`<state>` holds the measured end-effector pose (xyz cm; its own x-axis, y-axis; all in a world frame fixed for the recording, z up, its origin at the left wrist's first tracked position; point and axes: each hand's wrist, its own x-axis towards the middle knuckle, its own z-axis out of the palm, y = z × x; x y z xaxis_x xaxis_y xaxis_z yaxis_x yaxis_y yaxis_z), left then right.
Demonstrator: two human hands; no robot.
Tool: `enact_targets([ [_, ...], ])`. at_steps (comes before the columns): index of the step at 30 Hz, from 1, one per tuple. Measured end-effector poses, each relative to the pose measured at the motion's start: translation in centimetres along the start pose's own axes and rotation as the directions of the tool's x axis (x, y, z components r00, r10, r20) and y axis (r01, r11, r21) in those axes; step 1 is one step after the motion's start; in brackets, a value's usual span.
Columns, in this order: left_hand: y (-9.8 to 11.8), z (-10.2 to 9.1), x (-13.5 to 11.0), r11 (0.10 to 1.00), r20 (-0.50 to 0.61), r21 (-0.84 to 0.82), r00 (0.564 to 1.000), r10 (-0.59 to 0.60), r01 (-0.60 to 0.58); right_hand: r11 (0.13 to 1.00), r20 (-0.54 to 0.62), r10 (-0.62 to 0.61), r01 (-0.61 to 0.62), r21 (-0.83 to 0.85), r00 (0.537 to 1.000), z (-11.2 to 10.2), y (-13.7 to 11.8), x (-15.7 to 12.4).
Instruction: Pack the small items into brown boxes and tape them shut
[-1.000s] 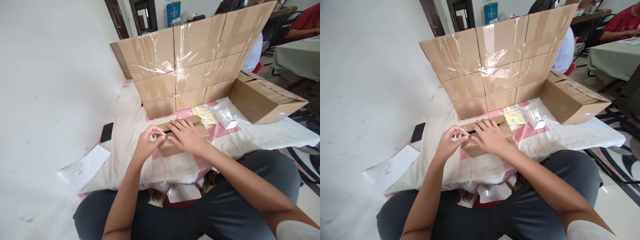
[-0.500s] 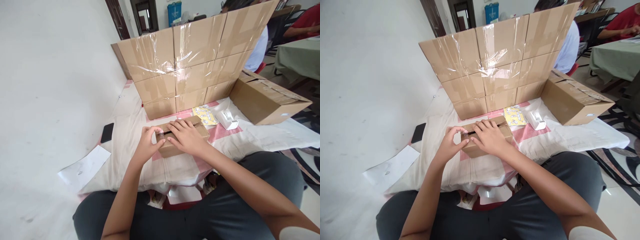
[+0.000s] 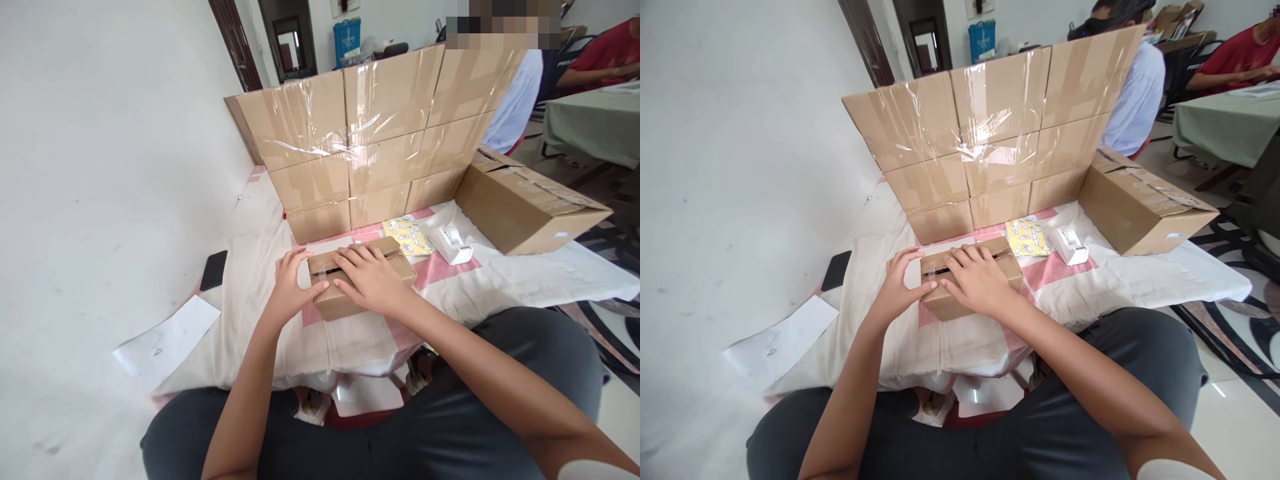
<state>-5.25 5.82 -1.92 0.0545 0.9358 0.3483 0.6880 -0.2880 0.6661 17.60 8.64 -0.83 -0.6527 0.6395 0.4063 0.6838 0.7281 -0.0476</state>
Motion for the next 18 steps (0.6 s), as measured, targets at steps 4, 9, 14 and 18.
enact_targets([
  [4, -0.6, 0.8, 0.4, 0.998, -0.043, -0.051, 0.998, -0.041, 0.039, 1.000, -0.003, -0.002, 0.002, 0.003, 1.000, 0.0, 0.0, 0.0],
  [9, -0.8, 1.9, 0.7, 0.995, -0.100, -0.095, 0.994, -0.035, 0.026, 1.000, 0.006, 0.001, -0.001, 0.005, 1.000, 0.0, 0.0, 0.0],
  [14, -0.7, 1.7, 0.7, 1.000, -0.100, -0.016, 0.995, 0.026, -0.027, 1.000, -0.003, 0.002, -0.002, 0.020, 1.000, 0.1, 0.2, 0.1],
  [18, 0.2, 0.6, -0.4, 0.985, 0.078, 0.171, 0.997, 0.003, -0.017, 0.999, -0.009, -0.003, 0.003, 0.038, 1.000, 0.3, 0.2, 0.0],
])
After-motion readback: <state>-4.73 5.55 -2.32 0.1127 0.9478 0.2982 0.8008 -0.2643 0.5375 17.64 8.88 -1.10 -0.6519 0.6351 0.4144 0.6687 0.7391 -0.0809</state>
